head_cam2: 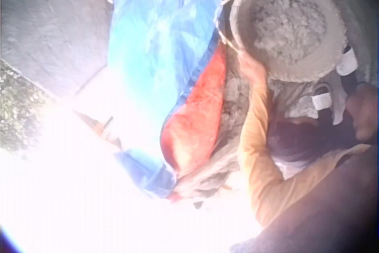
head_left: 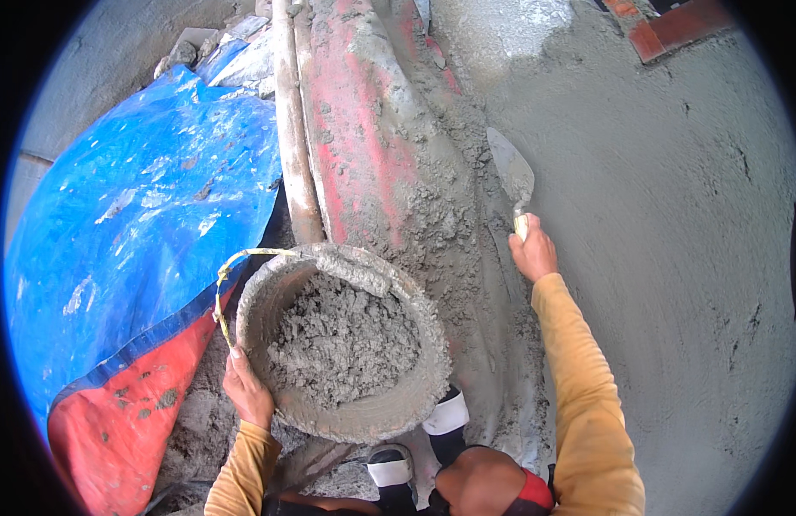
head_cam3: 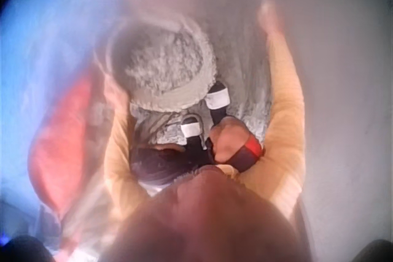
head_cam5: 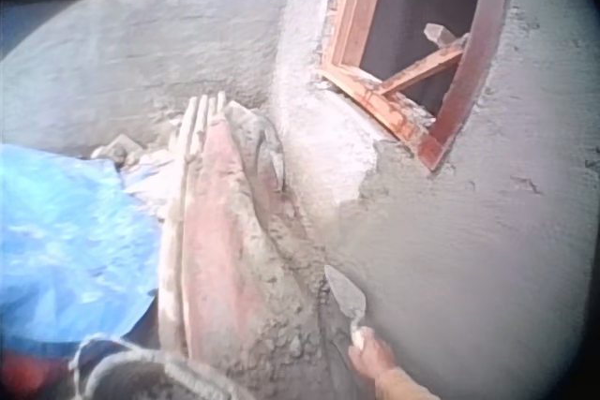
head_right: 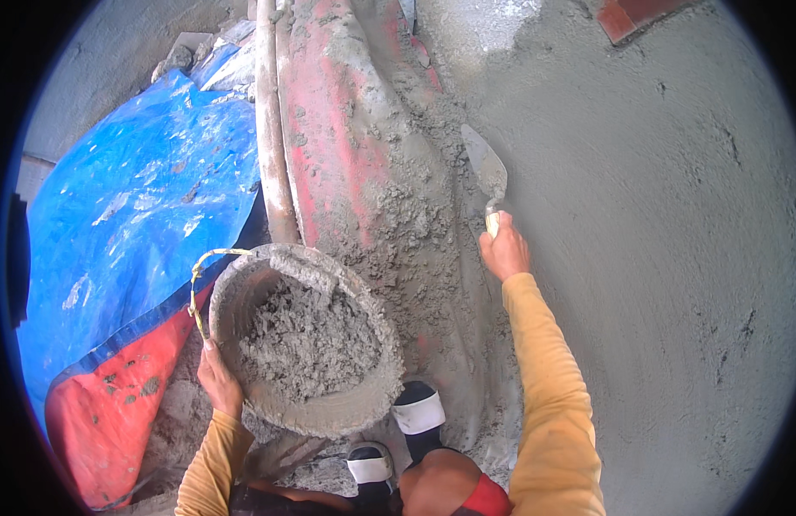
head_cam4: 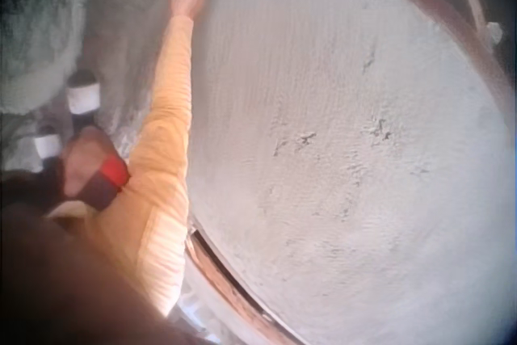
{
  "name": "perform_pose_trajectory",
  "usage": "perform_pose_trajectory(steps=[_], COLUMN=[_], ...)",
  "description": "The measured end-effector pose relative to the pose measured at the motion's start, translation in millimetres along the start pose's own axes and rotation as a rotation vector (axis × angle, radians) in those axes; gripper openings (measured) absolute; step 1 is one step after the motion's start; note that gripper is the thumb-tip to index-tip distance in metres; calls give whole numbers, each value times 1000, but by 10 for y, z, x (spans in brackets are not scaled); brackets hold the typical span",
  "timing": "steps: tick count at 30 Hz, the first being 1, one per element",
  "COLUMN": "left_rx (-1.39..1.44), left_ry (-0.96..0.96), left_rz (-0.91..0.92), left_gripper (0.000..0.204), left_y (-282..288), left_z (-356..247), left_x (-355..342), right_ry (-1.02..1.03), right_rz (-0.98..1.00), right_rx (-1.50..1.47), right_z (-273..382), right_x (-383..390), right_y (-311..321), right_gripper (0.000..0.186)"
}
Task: The person scoops wet cement from a bucket with a trowel and applies it to a vertical wall surface, smoothing it in place. The person repeatedly refills the trowel from the bucket and spreads the cement along the wall.
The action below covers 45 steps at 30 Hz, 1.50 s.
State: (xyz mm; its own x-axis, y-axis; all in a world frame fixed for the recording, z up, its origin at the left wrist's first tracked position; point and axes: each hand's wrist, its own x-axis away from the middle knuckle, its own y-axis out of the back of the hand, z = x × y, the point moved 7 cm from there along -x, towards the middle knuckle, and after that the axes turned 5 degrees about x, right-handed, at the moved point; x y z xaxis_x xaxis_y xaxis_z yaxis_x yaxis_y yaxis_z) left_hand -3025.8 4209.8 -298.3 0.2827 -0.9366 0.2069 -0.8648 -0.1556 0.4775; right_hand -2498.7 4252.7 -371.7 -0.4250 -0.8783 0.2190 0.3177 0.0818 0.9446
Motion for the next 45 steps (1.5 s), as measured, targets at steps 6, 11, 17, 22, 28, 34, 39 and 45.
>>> perform_pose_trajectory(steps=[6, 11, 17, 22, 28, 34, 39, 45], left_rx=[-97, -157, -188, -201, -193, -218, -224, -146], left_ry=[47, 59, 118, 147, 118, 48, 41, 8], left_rz=[-29, -65, -80, -74, -87, -74, -66, -61], left_gripper=[45, 45, 45, 44, 44, 45, 46, 48], left_y=[79, 70, 74, 94, 73, 56, 82, -1], left_z=[6, -44, -4, 23, -13, -44, -55, -84], left_x=[40, 31, 33, 44, 32, 28, 36, 20], right_ry=[-194, -251, -294, -217, -167, -194, -221, -195], right_rz=[9, 67, 205, 348, 556, 693, 771, 713], right_rx=[149, 257, -66, -59, -270, -482, -781, -1064], right_z=[201, 266, 55, -95, 281, 194, 233, 273], right_x=[-1198, -1666, -1780, -1789, -1648, -1635, -1332, -612], right_y=[-592, -826, -1226, -1315, -1057, -939, -755, -453], right_gripper=[40, 35, 48, 48, 38, 27, 28, 36])
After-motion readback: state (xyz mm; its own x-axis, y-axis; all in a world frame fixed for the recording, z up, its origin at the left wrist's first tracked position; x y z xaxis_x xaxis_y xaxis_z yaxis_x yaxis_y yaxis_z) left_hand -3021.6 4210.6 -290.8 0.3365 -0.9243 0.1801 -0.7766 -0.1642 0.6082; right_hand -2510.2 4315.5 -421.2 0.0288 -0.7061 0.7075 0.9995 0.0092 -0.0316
